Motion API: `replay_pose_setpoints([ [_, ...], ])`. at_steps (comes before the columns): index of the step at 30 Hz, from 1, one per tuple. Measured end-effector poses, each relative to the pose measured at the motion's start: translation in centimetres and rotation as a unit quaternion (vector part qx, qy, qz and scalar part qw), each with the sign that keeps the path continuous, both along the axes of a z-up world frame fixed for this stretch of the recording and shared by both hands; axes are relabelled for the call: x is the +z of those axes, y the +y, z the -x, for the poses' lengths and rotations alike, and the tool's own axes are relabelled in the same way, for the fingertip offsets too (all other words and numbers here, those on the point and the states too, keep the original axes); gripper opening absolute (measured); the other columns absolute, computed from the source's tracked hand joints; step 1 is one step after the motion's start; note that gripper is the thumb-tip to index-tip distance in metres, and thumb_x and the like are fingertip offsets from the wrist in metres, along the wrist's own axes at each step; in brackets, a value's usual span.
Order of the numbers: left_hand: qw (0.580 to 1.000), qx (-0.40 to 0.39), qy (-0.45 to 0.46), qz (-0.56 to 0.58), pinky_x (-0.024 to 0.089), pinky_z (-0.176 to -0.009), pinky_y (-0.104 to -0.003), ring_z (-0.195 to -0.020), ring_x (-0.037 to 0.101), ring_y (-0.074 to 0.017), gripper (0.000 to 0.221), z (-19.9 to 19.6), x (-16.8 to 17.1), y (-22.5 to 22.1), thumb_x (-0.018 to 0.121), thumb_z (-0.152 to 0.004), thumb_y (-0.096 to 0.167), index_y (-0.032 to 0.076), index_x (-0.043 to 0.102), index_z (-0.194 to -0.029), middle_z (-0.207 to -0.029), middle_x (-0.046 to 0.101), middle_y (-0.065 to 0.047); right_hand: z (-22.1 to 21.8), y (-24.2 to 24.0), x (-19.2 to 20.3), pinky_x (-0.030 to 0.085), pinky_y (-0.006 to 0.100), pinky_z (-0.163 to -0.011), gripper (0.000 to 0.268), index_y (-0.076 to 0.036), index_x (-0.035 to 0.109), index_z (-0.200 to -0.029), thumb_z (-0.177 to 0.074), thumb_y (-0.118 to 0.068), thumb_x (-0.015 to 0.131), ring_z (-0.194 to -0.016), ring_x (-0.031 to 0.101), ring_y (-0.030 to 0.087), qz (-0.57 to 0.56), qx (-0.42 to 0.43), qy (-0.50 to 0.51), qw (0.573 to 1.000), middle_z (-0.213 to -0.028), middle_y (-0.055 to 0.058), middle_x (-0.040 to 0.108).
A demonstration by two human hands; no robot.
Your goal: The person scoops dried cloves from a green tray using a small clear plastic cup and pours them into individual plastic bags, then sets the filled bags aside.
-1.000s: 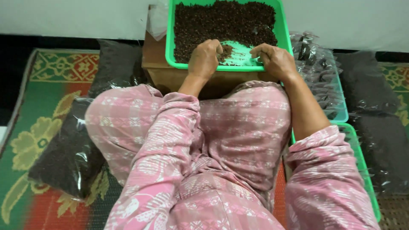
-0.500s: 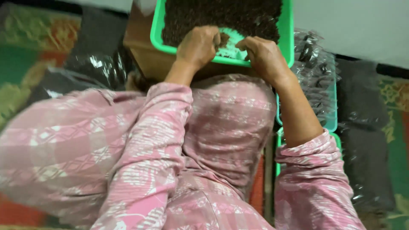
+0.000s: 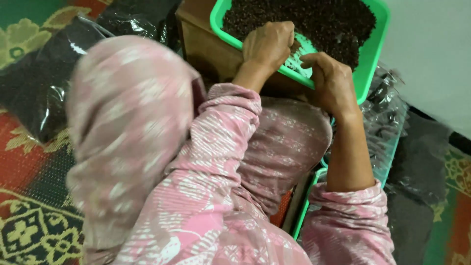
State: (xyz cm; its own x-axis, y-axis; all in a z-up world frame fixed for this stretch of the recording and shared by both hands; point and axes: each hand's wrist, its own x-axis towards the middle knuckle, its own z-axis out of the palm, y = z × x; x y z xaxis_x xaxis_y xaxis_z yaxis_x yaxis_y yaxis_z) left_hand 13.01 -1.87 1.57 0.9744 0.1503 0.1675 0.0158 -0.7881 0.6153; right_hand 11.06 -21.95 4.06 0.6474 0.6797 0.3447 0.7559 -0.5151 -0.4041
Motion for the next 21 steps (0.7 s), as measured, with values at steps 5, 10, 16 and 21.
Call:
replay_pose_setpoints([
  [5, 0.999, 0.004, 0.025, -0.027, 0.055, -0.069, -0.055, -0.087, 0.072, -0.0422, 0.022, 0.4, 0.0, -0.7, 0.055, -0.084, 0.009, 0.025, 0.069, -0.09, -0.094, 0.077, -0.007, 0.0, -0.4, -0.7, 0.053, 0.033, -0.082, 0.035, -0.005, 0.069, -0.119, -0.085, 0.002, 0.074, -0.091, 0.067, 0.019, -0.031, -0.014, 0.018, 0.999, -0.109, 0.007, 0.074],
  [10, 0.998, -0.047, -0.017, -0.037, 0.061, -0.072, -0.052, -0.089, 0.074, -0.0347, 0.017, 1.9, 0.1, 0.1, 0.049, -0.089, 0.011, 0.02, 0.06, -0.08, -0.084, 0.07, -0.005, -0.9, -0.4, -2.6, 0.056, 0.048, -0.076, 0.022, -0.013, 0.075, -0.112, -0.098, -0.002, 0.062, -0.078, 0.071, 0.034, -0.074, -0.059, 0.034, 0.995, -0.095, 0.01, 0.076],
  [16, 0.998, -0.057, 0.009, -0.035, 0.06, -0.073, -0.053, -0.087, 0.073, -0.0361, 0.021, 2.1, 1.0, 0.4, 0.041, -0.091, 0.012, 0.02, 0.06, -0.084, -0.087, 0.068, -0.006, -1.3, -0.5, -3.1, 0.059, 0.044, -0.073, 0.03, -0.016, 0.073, -0.114, -0.086, -0.02, 0.084, -0.076, 0.071, 0.026, -0.072, -0.055, 0.034, 0.995, -0.094, 0.006, 0.074],
  [21, 0.995, -0.082, 0.027, -0.046, 0.06, -0.074, -0.054, -0.087, 0.072, -0.0391, 0.021, 2.0, 0.2, 0.5, 0.043, -0.093, 0.01, 0.018, 0.062, -0.09, -0.089, 0.066, -0.009, 0.0, 0.3, -1.2, 0.059, 0.044, -0.073, 0.027, -0.018, 0.075, -0.114, -0.102, -0.006, 0.054, -0.078, 0.073, 0.029, -0.063, -0.075, 0.055, 0.994, -0.094, 0.008, 0.074],
])
